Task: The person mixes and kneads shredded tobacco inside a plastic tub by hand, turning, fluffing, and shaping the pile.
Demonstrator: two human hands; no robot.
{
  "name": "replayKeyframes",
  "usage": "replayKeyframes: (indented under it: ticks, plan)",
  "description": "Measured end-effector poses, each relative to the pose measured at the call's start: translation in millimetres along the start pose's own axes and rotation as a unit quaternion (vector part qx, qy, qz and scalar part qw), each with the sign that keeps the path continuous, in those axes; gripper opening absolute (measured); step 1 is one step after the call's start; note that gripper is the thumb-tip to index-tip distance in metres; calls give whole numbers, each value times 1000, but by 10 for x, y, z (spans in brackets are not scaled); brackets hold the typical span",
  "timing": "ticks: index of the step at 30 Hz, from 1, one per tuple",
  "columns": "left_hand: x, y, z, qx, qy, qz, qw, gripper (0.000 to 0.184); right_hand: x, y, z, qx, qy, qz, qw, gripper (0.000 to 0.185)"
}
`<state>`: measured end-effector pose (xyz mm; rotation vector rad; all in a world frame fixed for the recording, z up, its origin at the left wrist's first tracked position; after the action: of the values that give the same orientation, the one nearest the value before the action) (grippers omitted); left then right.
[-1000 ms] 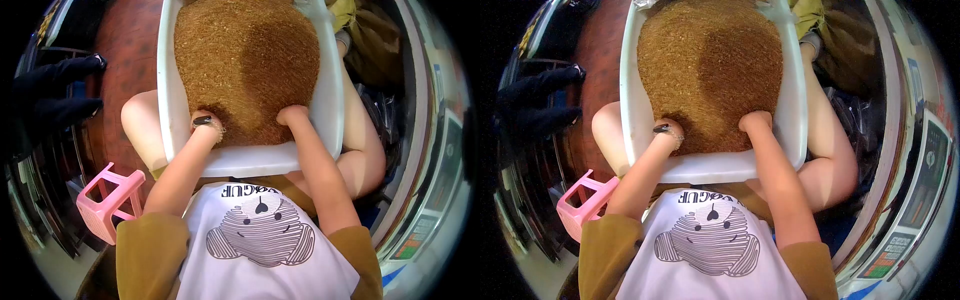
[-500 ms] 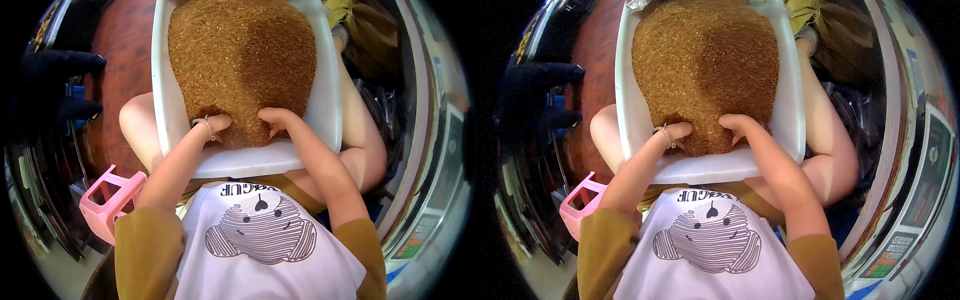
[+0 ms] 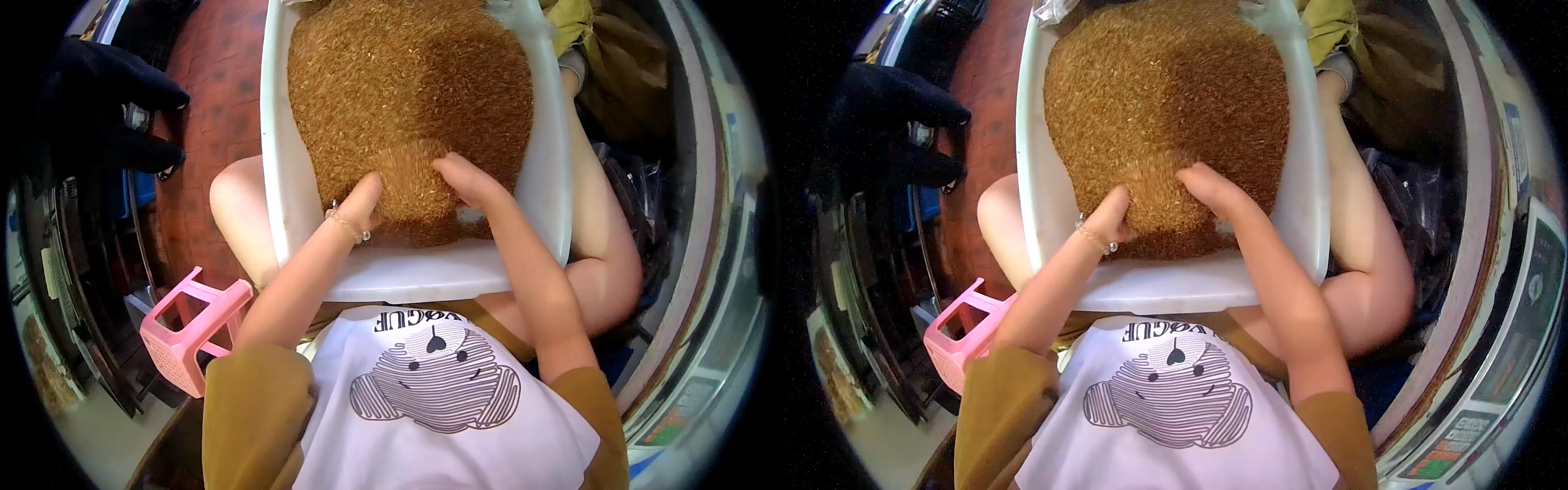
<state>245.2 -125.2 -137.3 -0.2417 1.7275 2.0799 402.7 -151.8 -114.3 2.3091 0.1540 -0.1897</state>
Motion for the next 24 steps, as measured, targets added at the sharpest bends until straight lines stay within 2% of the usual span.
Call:
replayKeyframes:
  ticks: [1,2,5,6,9,12,15,17,19,20,21,23,24]
  plan:
    - [3,8,46,-20,31,-27,999,39,-15,86,-155,5,13,26,1000,46]
    - [-48,107,122,-28,55,23,998,39,-45,145,-270,19,8,60,998,37]
    - [-12,175,334,-141,102,-22,985,39,-49,103,-400,108,-34,104,988,23]
    - [-92,288,446,-138,162,-33,977,39,-63,49,-440,155,-95,114,977,21]
    - [-278,521,782,-241,230,-98,938,37,-58,-158,-669,292,-266,144,907,16]
    - [-408,667,1086,-348,219,-158,898,38,-123,-119,-1068,371,-342,80,860,28]
    - [-351,669,1181,-360,198,-114,905,41,-10,-142,-1146,347,-326,90,875,40]
    - [-300,727,1067,-393,72,9,917,38,175,-13,-1013,314,-189,156,917,40]
    - [-52,647,955,-438,-93,130,884,35,350,150,-836,306,-74,187,931,36]
    - [58,609,893,-474,-154,193,845,32,479,181,-684,276,-32,204,939,30]
    - [118,621,845,-468,-256,254,807,29,600,186,-507,243,9,221,944,27]
    - [179,671,736,-432,-443,363,697,25,780,179,-214,138,133,280,941,25]
    - [170,680,670,-383,-507,382,671,23,806,152,-87,92,232,307,918,26]
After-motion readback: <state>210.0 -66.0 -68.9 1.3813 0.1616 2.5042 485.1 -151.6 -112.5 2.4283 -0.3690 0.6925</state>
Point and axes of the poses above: each hand's wrist, its own y-axis away from the middle knuckle, its own x-axis out of the back of the hand, z = x × y, the point moved 2 cm from there along -y, towards the middle knuckle, and after that the axes turned 11 degrees about x, right-handed, at the moved point
